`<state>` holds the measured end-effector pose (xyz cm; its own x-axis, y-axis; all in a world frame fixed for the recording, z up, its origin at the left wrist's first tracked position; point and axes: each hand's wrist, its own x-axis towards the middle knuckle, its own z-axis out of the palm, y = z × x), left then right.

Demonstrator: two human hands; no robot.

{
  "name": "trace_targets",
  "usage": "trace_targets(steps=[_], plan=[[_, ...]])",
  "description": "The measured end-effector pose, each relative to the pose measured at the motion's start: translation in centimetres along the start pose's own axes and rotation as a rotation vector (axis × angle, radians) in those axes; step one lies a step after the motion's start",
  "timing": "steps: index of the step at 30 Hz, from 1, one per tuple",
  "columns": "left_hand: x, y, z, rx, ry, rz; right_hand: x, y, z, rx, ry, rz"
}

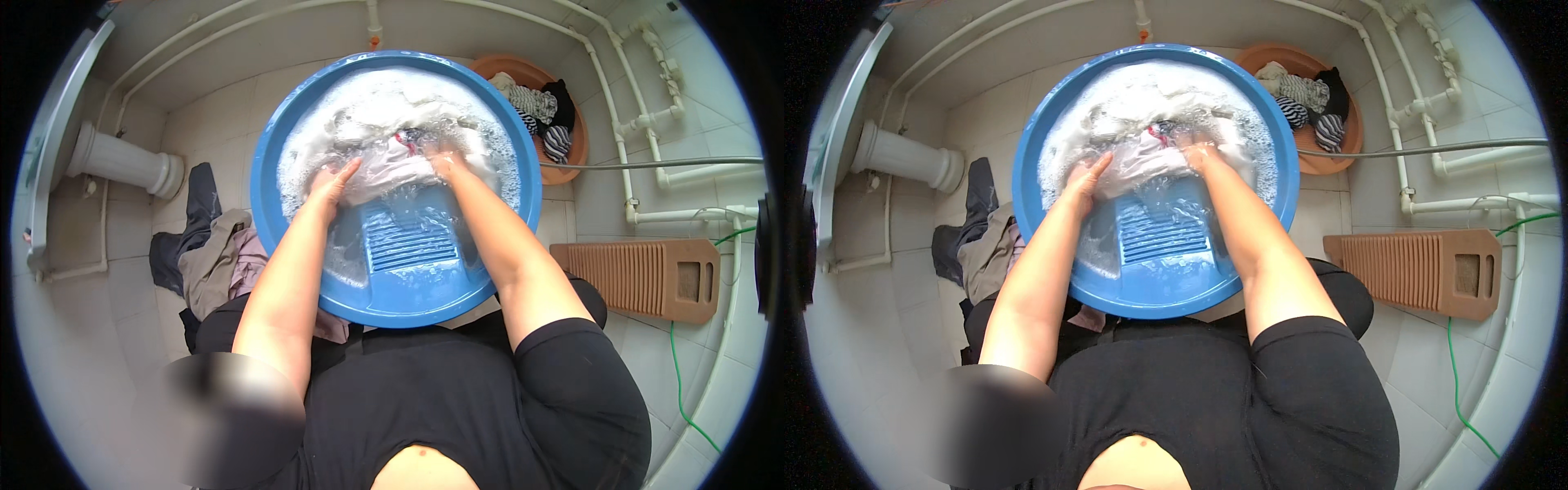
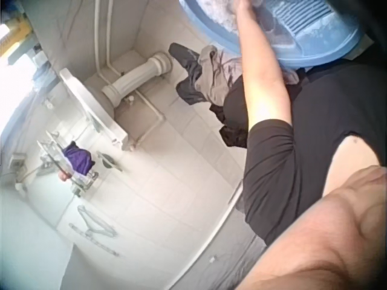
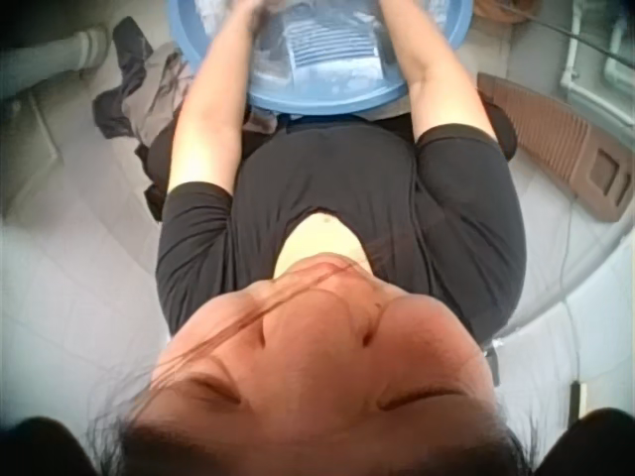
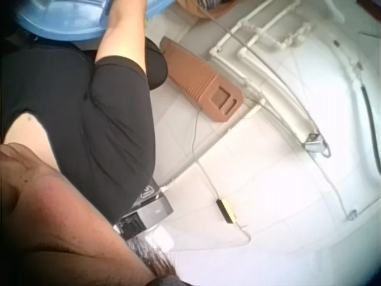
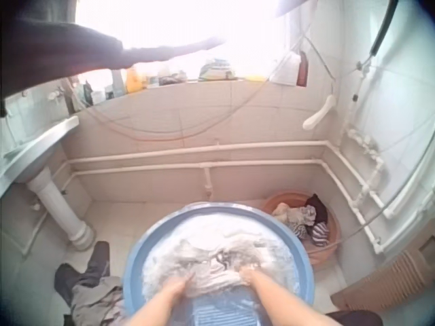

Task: The person sits on the floor and hand-washes clothes in a blue basin filled with soapy water. They scrub a dark garment with red and white stripes against a washboard, then switch to scrubbing a white cloth, repeatedly submerging and wringing the items.

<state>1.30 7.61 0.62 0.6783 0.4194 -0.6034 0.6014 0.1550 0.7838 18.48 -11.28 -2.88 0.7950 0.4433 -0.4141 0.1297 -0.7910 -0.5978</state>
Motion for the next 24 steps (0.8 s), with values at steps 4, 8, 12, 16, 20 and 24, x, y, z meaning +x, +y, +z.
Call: trace_targets(steps=[4,8,12,16,20,24], plan=[[-0.7,-0.2,-0.4,-0.102,0.012,0.162,-0.9,0.2,0.5,-0.067,0.124,-0.057],[-4.2,1.6,-0.5,-0.032,-0.276,0.061,-4.7,-0.5,0.3,-0.018,0.158,-0.080],[-8.5,3.5,1.7,-0.479,-0.281,0.123,-10.2,-1.5,0.0,0.532,0.108,-0.030],[-13.0,5.5,3.8,-0.559,-0.522,0.434,-14.1,-3.8,-3.0,1.096,-0.164,0.203],[-17.0,7.3,5.2,-0.503,-0.745,0.468,-14.2,-3.6,-4.7,1.693,-0.529,0.095],[-16.1,6.1,6.0,-0.543,-0.982,0.392,-14.0,-2.3,-5.3,1.044,-0.504,-0.572]])
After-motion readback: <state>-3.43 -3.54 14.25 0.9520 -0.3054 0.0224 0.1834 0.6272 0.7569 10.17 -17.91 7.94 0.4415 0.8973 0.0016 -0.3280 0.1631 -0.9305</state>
